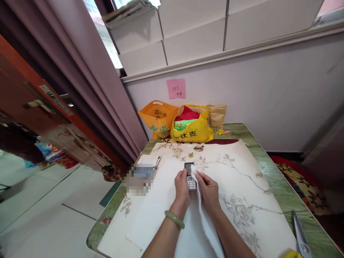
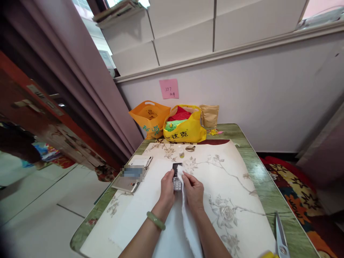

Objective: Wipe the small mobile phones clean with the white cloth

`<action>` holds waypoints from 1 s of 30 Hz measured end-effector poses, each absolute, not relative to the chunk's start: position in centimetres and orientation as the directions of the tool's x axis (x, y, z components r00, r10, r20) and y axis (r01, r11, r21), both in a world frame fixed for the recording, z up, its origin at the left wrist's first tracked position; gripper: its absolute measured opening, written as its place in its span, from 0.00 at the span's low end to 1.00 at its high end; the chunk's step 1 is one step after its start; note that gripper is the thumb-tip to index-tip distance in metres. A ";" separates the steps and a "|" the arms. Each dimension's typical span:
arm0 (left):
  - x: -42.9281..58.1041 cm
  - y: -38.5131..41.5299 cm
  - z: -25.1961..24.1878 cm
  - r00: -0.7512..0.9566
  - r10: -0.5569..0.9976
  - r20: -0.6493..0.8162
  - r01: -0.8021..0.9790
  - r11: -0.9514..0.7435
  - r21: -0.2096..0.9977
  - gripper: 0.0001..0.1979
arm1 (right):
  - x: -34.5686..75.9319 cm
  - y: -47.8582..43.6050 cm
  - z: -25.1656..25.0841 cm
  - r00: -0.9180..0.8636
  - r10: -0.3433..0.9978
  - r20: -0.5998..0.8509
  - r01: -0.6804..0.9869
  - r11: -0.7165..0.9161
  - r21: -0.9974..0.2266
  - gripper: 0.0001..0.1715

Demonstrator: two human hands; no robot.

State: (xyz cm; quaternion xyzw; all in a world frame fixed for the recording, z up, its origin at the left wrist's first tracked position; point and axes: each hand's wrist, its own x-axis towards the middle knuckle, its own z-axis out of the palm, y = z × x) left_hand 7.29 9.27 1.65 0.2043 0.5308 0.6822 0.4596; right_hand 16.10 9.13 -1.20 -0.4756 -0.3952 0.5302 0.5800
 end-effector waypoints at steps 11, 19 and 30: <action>4.2 6.9 3.4 -0.099 0.985 -0.142 0.041 0.146 0.988 0.17 | 17.7 10.5 -1.5 0.108 0.984 -0.143 -0.364 -0.095 -0.926 0.25; 2.2 7.3 4.5 0.164 0.971 -0.174 0.411 0.093 0.907 0.12 | 17.2 9.6 -0.4 -0.100 0.993 -0.065 -0.309 -0.093 -0.946 0.24; 5.3 7.5 2.7 -0.235 0.940 -0.246 -0.180 0.207 0.962 0.16 | 17.3 10.2 -1.0 0.061 0.992 -0.110 -0.293 -0.087 -0.952 0.27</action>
